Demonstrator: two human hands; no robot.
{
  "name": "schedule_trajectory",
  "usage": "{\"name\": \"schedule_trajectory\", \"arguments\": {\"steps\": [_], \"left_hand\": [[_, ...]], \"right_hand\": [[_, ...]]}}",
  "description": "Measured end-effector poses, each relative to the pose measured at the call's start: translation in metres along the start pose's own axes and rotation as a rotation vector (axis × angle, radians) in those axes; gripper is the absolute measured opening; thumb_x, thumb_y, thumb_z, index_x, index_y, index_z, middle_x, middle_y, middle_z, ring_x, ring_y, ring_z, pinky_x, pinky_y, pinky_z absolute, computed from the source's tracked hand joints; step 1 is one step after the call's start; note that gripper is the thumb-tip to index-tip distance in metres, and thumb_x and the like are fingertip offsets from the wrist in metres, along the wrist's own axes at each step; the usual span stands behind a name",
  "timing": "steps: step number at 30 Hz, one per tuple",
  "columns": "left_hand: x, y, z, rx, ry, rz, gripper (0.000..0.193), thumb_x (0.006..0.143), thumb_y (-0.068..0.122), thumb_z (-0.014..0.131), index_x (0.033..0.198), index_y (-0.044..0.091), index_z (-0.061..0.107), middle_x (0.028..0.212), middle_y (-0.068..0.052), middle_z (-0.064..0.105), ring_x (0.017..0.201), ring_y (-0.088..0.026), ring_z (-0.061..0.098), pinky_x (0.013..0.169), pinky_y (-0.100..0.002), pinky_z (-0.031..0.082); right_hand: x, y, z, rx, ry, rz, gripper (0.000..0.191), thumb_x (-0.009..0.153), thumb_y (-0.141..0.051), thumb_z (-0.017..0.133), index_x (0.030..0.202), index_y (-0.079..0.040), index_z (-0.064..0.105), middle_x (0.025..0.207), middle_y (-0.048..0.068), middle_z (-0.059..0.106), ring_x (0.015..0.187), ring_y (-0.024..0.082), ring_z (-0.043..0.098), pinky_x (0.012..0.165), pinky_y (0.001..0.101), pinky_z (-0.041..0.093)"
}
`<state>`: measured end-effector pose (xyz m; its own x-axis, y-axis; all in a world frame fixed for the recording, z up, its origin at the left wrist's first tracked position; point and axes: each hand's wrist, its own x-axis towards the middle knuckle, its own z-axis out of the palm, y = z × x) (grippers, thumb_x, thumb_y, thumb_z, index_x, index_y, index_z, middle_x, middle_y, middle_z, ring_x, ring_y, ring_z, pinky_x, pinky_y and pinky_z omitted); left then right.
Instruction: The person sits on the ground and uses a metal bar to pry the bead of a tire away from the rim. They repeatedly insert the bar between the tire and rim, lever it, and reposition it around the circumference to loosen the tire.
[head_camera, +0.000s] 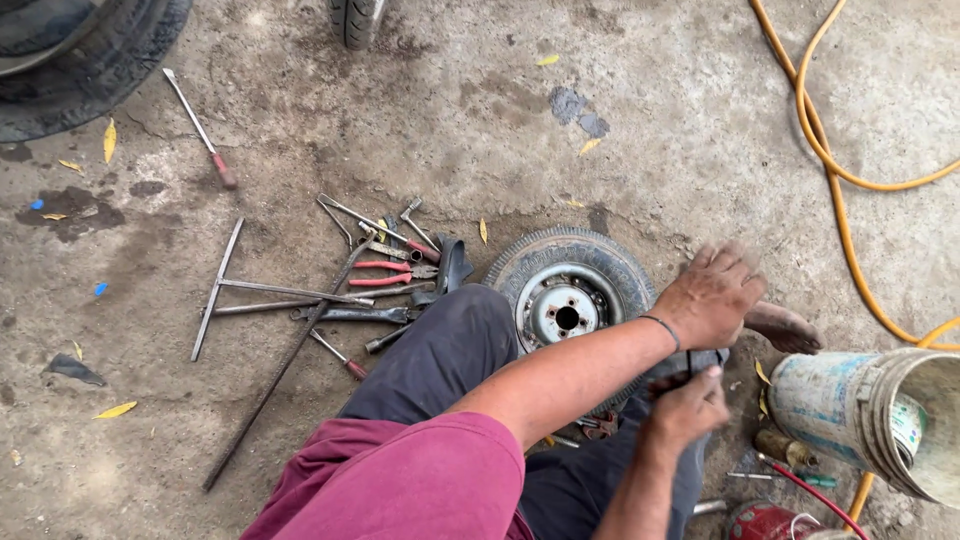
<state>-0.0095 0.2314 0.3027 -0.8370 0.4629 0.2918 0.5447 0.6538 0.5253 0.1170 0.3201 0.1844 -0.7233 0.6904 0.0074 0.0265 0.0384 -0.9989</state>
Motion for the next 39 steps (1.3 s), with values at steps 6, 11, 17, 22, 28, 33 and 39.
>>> {"name": "schedule_trajectory", "arguments": {"steps": [6, 11, 17, 22, 28, 33, 39], "left_hand": [[-0.001, 0.006, 0.046, -0.081, 0.059, -0.248, 0.046, 0.073, 0.025, 0.061, 0.112, 0.004, 0.072, 0.12, -0.021, 0.07, 0.117, -0.041, 0.064, 0.098, -0.053, 0.049], [-0.013, 0.008, 0.039, -0.095, -0.177, 0.047, 0.023, 0.084, 0.028, 0.062, 0.09, 0.016, 0.081, 0.109, -0.015, 0.074, 0.106, -0.033, 0.071, 0.085, -0.045, 0.058], [-0.053, -0.024, 0.011, -0.449, 0.07, 0.323, 0.011, 0.066, 0.016, 0.068, 0.073, 0.008, 0.063, 0.081, -0.017, 0.067, 0.084, -0.039, 0.066, 0.075, -0.052, 0.052], [-0.014, -0.04, 0.026, -0.467, 0.095, 0.078, 0.016, 0.083, 0.012, 0.061, 0.096, 0.005, 0.068, 0.101, -0.017, 0.07, 0.106, -0.038, 0.067, 0.097, -0.048, 0.054], [0.002, -0.009, 0.041, 0.284, 0.435, -0.139, 0.065, 0.087, 0.049, 0.069, 0.129, 0.0, 0.067, 0.14, -0.022, 0.06, 0.129, -0.043, 0.061, 0.108, -0.043, 0.048], [-0.015, -0.01, 0.028, -0.265, -0.365, 0.094, 0.03, 0.087, 0.014, 0.06, 0.114, 0.006, 0.071, 0.117, -0.02, 0.071, 0.106, -0.042, 0.067, 0.092, -0.051, 0.053], [-0.037, -0.01, 0.004, -0.169, -0.058, 0.342, 0.011, 0.084, 0.01, 0.062, 0.091, 0.002, 0.065, 0.085, -0.017, 0.067, 0.082, -0.038, 0.067, 0.075, -0.05, 0.054]], "right_hand": [[-0.03, 0.005, 0.001, 0.213, -0.154, -0.051, 0.03, 0.109, -0.019, 0.047, 0.107, 0.005, 0.065, 0.1, 0.008, 0.071, 0.087, 0.014, 0.068, 0.076, 0.0286, 0.055], [0.02, -0.017, -0.015, -0.144, 0.147, -0.407, 0.018, 0.11, -0.01, 0.057, 0.115, 0.007, 0.055, 0.114, 0.013, 0.063, 0.1, 0.018, 0.059, 0.089, 0.0357, 0.052], [0.072, -0.009, -0.002, -0.111, -0.162, -0.241, 0.034, 0.111, -0.028, 0.056, 0.099, -0.001, 0.072, 0.094, -0.001, 0.067, 0.087, 0.009, 0.058, 0.078, 0.0296, 0.05], [0.001, 0.009, 0.028, -0.515, 0.14, -0.335, 0.067, 0.116, -0.043, 0.041, 0.067, 0.003, 0.05, 0.056, 0.002, 0.04, 0.054, 0.017, 0.035, 0.055, 0.0406, 0.03], [-0.048, -0.025, 0.036, -0.118, 0.071, -0.118, 0.046, 0.112, -0.032, 0.045, 0.078, -0.002, 0.055, 0.069, -0.001, 0.054, 0.067, 0.008, 0.045, 0.059, 0.0319, 0.04], [0.01, -0.064, 0.005, -0.308, 0.289, -0.46, 0.02, 0.106, -0.02, 0.058, 0.106, 0.0, 0.06, 0.1, 0.006, 0.059, 0.09, 0.016, 0.056, 0.078, 0.0298, 0.049], [0.064, -0.067, 0.014, -0.311, -0.138, -0.479, 0.032, 0.111, -0.028, 0.051, 0.105, -0.002, 0.069, 0.098, 0.01, 0.073, 0.09, 0.022, 0.069, 0.082, 0.0339, 0.054]]}}
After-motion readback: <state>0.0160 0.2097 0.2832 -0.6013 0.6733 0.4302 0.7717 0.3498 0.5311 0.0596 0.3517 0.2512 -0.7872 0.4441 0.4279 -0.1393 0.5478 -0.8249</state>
